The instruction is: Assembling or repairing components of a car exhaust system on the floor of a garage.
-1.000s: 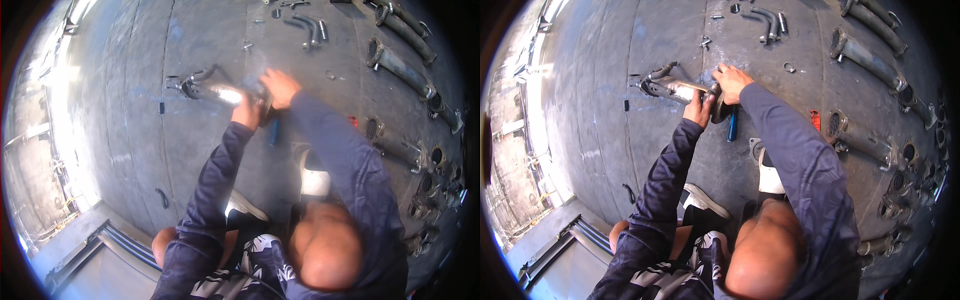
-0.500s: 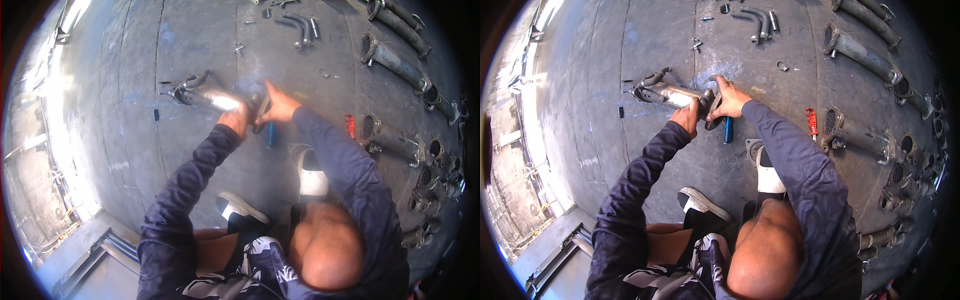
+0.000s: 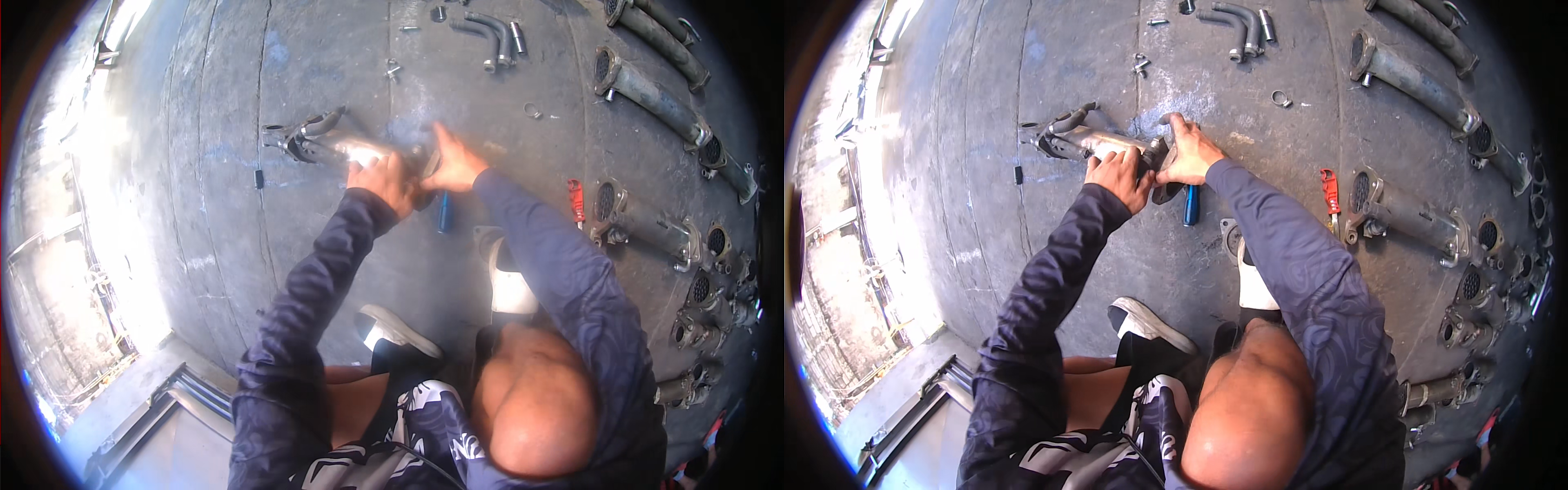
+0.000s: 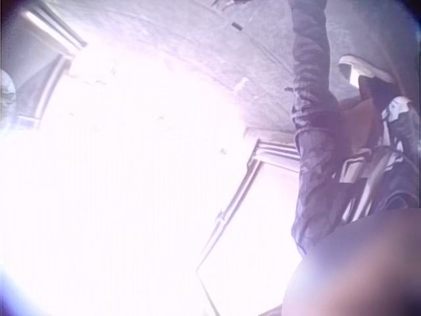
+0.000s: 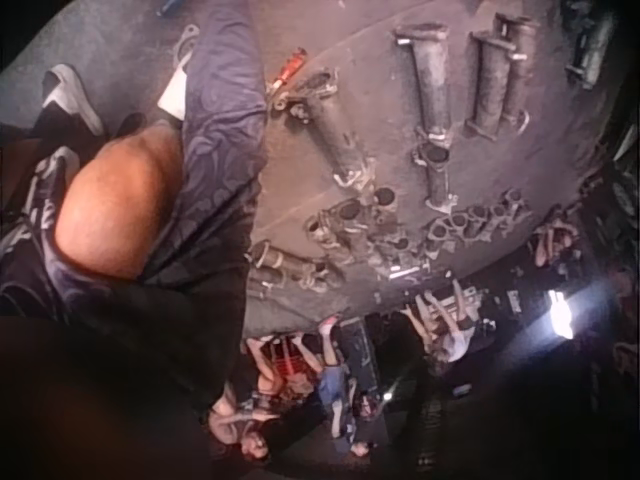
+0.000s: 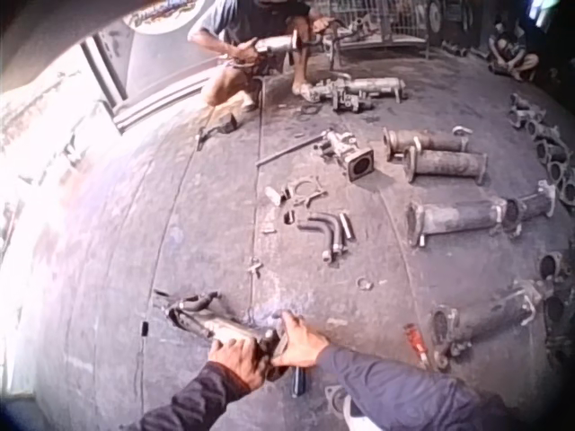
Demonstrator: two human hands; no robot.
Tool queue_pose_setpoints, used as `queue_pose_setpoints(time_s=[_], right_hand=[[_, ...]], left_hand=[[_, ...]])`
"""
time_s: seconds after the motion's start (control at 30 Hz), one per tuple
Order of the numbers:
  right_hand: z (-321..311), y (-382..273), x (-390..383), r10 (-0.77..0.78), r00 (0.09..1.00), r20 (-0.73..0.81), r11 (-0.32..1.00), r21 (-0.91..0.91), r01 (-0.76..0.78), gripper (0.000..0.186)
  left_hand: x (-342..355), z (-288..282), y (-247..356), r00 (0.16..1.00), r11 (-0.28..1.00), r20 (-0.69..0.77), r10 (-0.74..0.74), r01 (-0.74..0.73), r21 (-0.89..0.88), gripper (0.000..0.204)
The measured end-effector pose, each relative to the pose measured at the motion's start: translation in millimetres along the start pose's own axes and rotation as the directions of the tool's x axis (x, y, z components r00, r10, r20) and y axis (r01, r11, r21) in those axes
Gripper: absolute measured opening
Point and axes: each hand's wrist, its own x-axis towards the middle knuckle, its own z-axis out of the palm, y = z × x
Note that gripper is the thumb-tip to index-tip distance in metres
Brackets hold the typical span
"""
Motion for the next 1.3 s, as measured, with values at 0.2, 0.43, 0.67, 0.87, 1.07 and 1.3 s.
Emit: queue_pose_setpoints(time_s=[0.2,0.43,0.67,0.87,1.07,1.3], right_hand=[[23.0,-27.8,-14.1,-0.497,0.799,-0.339,0.819,-0.486,0.304,0.082],[35.0,-14.2,-0.8,-0.485,0.842,-0.234,0.826,-0.439,0.354,0.085],[35.0,-4.4,0.5,-0.479,0.847,-0.231,0.821,-0.460,0.339,0.086],[36.8,3.3,5.5,-0.533,0.807,-0.255,0.775,-0.530,0.344,0.085],[38.4,-10.4,7.4,-0.638,0.722,-0.266,0.710,-0.566,0.419,0.069],[36.5,-16.5,3.3,-0.668,0.710,-0.223,0.658,-0.622,0.424,0.058]], left_hand=[[19.3,-9.2,3.5,0.975,0.990,0.176,-0.134,0.140,-0.020,0.044],[17.4,14.7,-11.1,0.997,0.996,-0.014,-0.077,0.077,-0.042,0.038],[12.1,15.6,-7.4,0.983,0.935,-0.026,-0.180,0.163,-0.314,0.045],[17.1,30.6,-15.8,0.985,0.873,-0.042,-0.169,0.130,-0.470,0.049],[20.0,55.2,-20.9,0.971,0.833,-0.038,-0.235,0.181,-0.523,0.046],[15.9,59.0,-10.4,0.940,0.642,0.016,-0.341,0.245,-0.727,0.049]])
